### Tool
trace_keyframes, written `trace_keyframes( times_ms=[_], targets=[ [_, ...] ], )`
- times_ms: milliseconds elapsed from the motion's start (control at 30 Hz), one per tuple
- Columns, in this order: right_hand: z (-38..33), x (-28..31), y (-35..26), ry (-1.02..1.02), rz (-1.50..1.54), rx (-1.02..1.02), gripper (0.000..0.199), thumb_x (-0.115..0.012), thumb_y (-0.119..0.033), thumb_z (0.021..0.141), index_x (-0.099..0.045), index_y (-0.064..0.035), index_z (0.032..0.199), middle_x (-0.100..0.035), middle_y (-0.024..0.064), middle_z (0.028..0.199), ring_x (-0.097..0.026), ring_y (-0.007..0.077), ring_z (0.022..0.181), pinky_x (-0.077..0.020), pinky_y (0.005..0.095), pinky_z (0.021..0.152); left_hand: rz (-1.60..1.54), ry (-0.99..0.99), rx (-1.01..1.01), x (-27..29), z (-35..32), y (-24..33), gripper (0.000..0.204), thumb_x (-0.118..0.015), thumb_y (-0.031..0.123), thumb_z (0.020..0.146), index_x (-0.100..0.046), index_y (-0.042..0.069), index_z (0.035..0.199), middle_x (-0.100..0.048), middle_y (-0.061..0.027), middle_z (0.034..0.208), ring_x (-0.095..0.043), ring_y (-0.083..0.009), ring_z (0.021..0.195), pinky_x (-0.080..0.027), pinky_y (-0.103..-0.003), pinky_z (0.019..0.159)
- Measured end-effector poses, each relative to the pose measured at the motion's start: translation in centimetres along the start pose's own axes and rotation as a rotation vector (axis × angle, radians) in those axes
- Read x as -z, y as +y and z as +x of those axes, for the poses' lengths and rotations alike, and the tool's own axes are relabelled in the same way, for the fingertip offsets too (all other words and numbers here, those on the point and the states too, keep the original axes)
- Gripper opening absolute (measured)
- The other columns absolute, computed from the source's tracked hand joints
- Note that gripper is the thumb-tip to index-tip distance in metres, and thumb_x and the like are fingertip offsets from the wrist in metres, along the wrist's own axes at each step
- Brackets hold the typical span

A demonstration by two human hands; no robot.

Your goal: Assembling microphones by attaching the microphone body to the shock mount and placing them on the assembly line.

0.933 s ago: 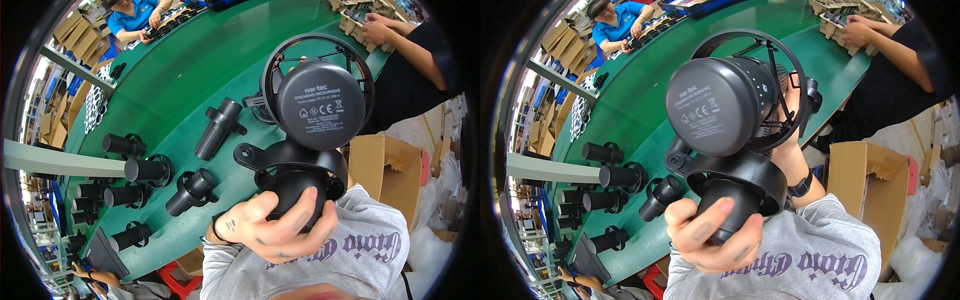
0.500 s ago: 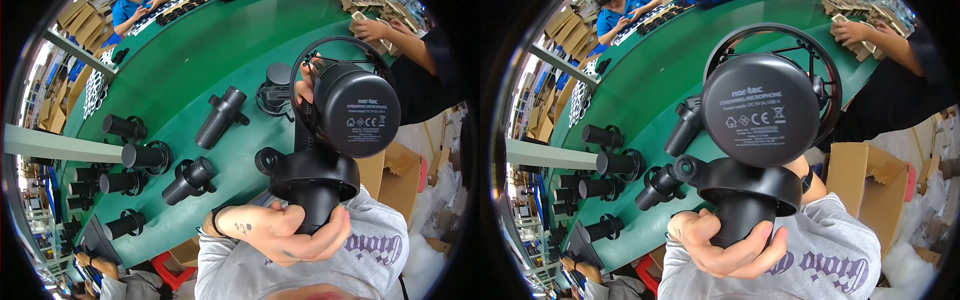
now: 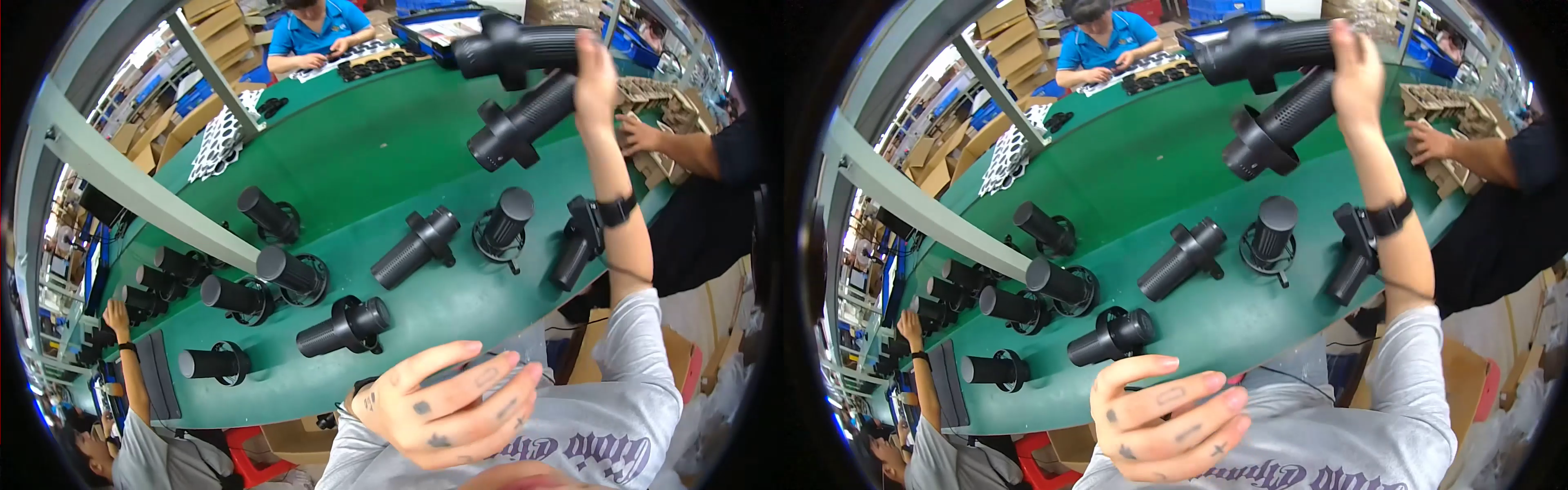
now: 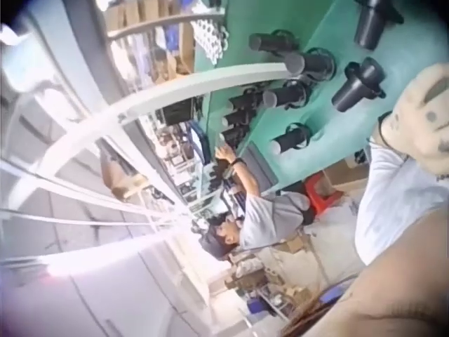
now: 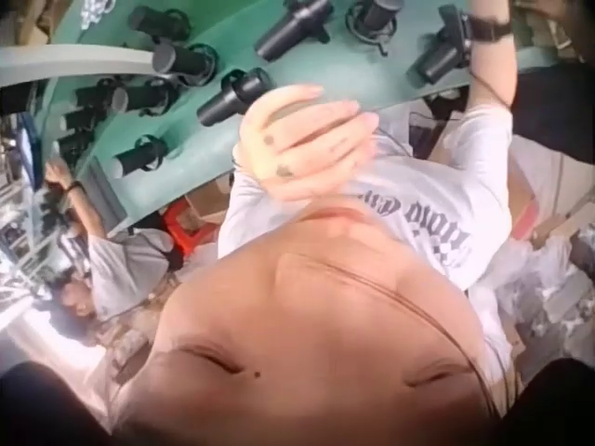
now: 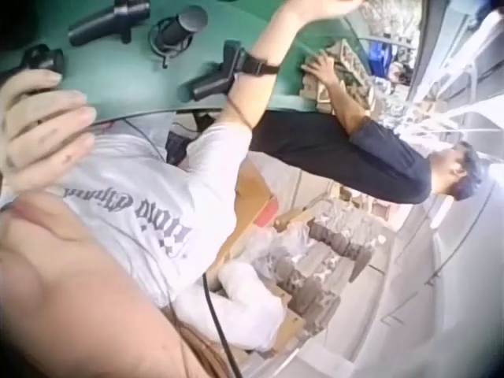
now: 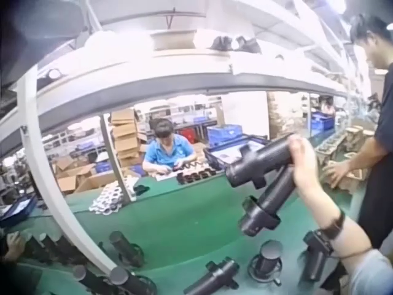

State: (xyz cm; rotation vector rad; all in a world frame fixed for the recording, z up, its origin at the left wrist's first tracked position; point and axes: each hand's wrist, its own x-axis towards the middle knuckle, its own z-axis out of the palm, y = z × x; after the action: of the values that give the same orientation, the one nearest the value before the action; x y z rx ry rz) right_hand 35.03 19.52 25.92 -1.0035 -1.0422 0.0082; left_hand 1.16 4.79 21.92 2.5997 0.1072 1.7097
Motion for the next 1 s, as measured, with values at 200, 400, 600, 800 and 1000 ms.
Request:
trace_keyframes(
  times_ms=[200, 400, 600, 800, 1000],
  targets=[
    [0.7, -3.6, 15.8, -0.109, -0.667, -0.326, 0.075, -0.067, -0.059, 0.077, -0.059, 0.0065, 0.114, -0.063, 0.0258, 0.111, -0.059, 0.036, 0.11, -0.0433, 0.0388, 0.095, -0.001, -0.07, -0.006, 0.7, -0.5, -1.1, 0.012, -0.07, 0.007, 0.067, -0.066, 0.01, 0.077, -0.07, -0.0037, 0.083, -0.065, -0.0154, 0.076, -0.052, -0.031, 0.07],
    [-3.1, -0.1, 25.7, 0.473, -0.568, -0.696, 0.071, -0.069, -0.05, 0.078, -0.054, 0.0089, 0.115, -0.062, 0.0268, 0.111, -0.06, 0.0391, 0.107, -0.0452, 0.0428, 0.094, -0.104, -0.132, -0.062, 1.1, -0.3, -1.1, 0.018, -0.069, 0.005, 0.072, -0.066, 0.004, 0.089, -0.066, -0.0094, 0.09, -0.063, -0.0206, 0.076, -0.052, -0.03, 0.067],
    [1.0, 0.0, 18.8, -0.169, -1.059, 0.053, 0.077, -0.063, -0.048, 0.083, -0.04, 0.0047, 0.134, -0.052, 0.0292, 0.124, -0.045, 0.0425, 0.122, -0.0376, 0.0459, 0.102, -0.136, -0.133, -0.035, 0.8, 0.7, -1.8, 0.015, -0.068, 0.005, 0.069, -0.067, 0.004, 0.084, -0.066, -0.0085, 0.087, -0.062, -0.0183, 0.074, -0.051, -0.028, 0.064],
    [-5.7, 8.2, 1.7, -1.037, -0.848, 0.266, 0.036, -0.052, 0.001, 0.072, -0.06, -0.0011, 0.107, -0.062, 0.0148, 0.099, -0.059, 0.0321, 0.099, -0.0475, 0.0391, 0.088, -0.168, -0.155, -0.14, -0.5, 2.8, -3.9, 0.016, -0.066, 0.008, 0.065, -0.066, 0.003, 0.08, -0.067, -0.0118, 0.074, -0.062, -0.0203, 0.06, -0.05, -0.029, 0.054],
    [-18.8, 16.3, -1.3, -1.358, -1.245, 0.252, 0.058, -0.067, 0.001, 0.059, -0.062, -0.0145, 0.114, -0.058, 0.0057, 0.116, -0.036, 0.0302, 0.134, -0.0163, 0.0572, 0.114, -0.136, -0.175, -0.101, -1.4, 1.4, -3.7, 0.017, -0.069, 0.007, 0.063, -0.068, 0.005, 0.08, -0.068, -0.009, 0.076, -0.064, -0.0175, 0.065, -0.049, -0.026, 0.056]
  ],
)
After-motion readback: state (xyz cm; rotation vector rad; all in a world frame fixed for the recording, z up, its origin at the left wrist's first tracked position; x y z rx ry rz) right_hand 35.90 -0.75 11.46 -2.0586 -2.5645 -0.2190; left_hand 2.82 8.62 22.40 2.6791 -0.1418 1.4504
